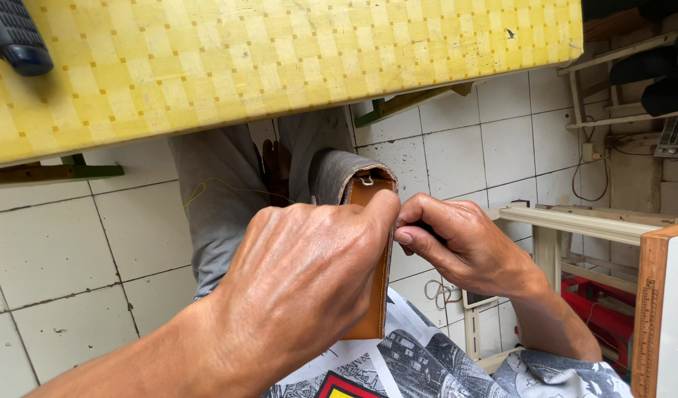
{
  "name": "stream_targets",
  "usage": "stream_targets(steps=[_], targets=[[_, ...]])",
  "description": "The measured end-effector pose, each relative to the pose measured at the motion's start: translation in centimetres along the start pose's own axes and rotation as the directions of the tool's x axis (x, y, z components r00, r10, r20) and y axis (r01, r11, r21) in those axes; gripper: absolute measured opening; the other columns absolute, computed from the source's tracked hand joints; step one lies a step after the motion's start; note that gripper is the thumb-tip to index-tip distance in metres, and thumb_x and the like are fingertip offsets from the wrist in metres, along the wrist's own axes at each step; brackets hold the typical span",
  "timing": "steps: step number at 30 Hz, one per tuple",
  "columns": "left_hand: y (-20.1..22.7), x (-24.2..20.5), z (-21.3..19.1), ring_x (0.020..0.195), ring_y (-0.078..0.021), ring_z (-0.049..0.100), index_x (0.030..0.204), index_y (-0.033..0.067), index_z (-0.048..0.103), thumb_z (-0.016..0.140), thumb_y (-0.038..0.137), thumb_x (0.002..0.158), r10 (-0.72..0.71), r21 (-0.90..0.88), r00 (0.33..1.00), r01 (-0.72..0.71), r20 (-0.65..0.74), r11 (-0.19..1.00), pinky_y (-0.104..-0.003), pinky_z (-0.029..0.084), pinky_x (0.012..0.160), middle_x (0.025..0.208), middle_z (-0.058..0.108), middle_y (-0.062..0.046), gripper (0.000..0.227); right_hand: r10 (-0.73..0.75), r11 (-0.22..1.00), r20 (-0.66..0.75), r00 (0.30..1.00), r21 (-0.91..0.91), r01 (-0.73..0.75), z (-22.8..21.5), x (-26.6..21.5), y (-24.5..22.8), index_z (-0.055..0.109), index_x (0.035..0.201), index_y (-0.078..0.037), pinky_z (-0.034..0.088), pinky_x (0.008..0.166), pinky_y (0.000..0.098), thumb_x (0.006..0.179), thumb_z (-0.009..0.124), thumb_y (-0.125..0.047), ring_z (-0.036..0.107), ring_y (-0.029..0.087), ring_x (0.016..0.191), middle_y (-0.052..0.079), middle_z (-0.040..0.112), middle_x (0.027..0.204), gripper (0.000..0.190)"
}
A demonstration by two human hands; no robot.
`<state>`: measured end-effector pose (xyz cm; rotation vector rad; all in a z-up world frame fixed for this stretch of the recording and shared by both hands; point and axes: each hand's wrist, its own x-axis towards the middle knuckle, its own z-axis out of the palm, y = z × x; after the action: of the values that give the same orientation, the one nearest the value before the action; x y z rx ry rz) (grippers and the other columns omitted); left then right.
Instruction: The person hand-sews the edge of a brown patterned leather wallet using a needle and yellow thread. They repeatedly pass the needle through pre-punched holes along the wallet's edge and pull the thread tight to secure the stitching.
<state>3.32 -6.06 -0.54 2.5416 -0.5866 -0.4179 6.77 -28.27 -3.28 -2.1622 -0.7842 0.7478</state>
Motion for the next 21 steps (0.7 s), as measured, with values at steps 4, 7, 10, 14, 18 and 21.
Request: stream_targets(steps=[4, 7, 10, 14, 18, 21], targets=[[0.2, -0.6, 0.3, 0.048, -0.0396, 0.058, 0.08, 0.0159, 0.044, 0.052, 0.007, 0.078, -0.014, -0.08, 1.0, 0.013, -0.013, 0.997, -0.051, 0.038, 0.032, 0.061, 0.06, 0.0, 0.012, -0.02, 0.999, -0.069, 0.997, -0.034, 0.018, 0.3, -0.6, 0.7, 0.055, 0.092, -0.009, 0.039, 0.053, 0.0277, 0.097, 0.049, -0.023, 0.043, 0.015, 0.054, -0.003, 0.049, 0.063, 0.016], [0.2, -0.3, 0.6, 0.049, -0.0395, 0.059, 0.075, 0.0157, 0.046, 0.053, 0.01, 0.081, -0.032, -0.112, 0.999, 0.028, -0.027, 0.993, -0.052, 0.039, 0.033, 0.061, 0.059, -0.002, 0.011, -0.082, 0.995, -0.133, 0.988, -0.075, 0.073, 0.9, -1.1, 1.4, 0.054, 0.091, -0.007, 0.039, 0.052, 0.0279, 0.097, 0.051, -0.021, 0.044, 0.016, 0.054, 0.0, 0.051, 0.068, 0.015], [0.3, 0.7, 0.6, 0.051, -0.0446, 0.058, 0.071, 0.0154, 0.05, 0.053, 0.016, 0.084, -0.075, -0.172, 0.996, 0.081, 0.04, 0.982, -0.054, 0.041, 0.038, 0.062, 0.061, -0.007, 0.013, -0.106, 0.994, -0.224, 0.969, -0.054, 0.096, 1.9, -1.9, 2.5, 0.054, 0.092, -0.006, 0.04, 0.053, 0.027, 0.096, 0.052, -0.02, 0.045, 0.015, 0.056, 0.001, 0.054, 0.072, 0.015], [0.7, 1.4, 1.3, 0.056, -0.0414, 0.063, 0.074, 0.0151, 0.058, 0.071, 0.016, 0.065, -0.045, -0.189, 0.999, 0.046, 0.008, 0.981, -0.053, 0.047, 0.044, 0.068, 0.065, -0.008, 0.016, -0.017, 0.995, -0.401, 0.916, 0.079, 0.054, 3.6, -2.9, 3.9, 0.058, 0.092, -0.005, 0.04, 0.052, 0.023, 0.097, 0.051, -0.032, 0.048, 0.009, 0.056, -0.002, 0.054, 0.068, 0.028], [0.7, 1.5, 1.6, 0.054, -0.0393, 0.063, 0.072, 0.0165, 0.059, 0.066, 0.011, 0.067, -0.044, -0.185, 0.998, 0.036, -0.043, 0.982, -0.05, 0.047, 0.042, 0.064, 0.064, -0.006, 0.01, 0.062, 0.985, -0.455, 0.888, 0.171, 0.018, 4.8, -3.6, 4.1, 0.062, 0.098, -0.002, 0.038, 0.047, 0.0218, 0.098, 0.05, -0.032, 0.043, 0.006, 0.051, -0.001, 0.054, 0.068, 0.033], [0.4, 1.6, 1.6, 0.052, -0.0407, 0.062, 0.072, 0.0154, 0.058, 0.064, 0.01, 0.068, -0.023, -0.212, 0.998, 0.01, -0.06, 0.977, -0.051, 0.047, 0.042, 0.064, 0.062, -0.007, 0.009, 0.136, 0.955, -0.536, 0.833, 0.296, 0.034, 5.2, -3.6, 4.1, 0.061, 0.105, -0.001, 0.036, 0.042, 0.021, 0.1, 0.049, -0.026, 0.039, 0.007, 0.048, -0.002, 0.044, 0.058, 0.028]])
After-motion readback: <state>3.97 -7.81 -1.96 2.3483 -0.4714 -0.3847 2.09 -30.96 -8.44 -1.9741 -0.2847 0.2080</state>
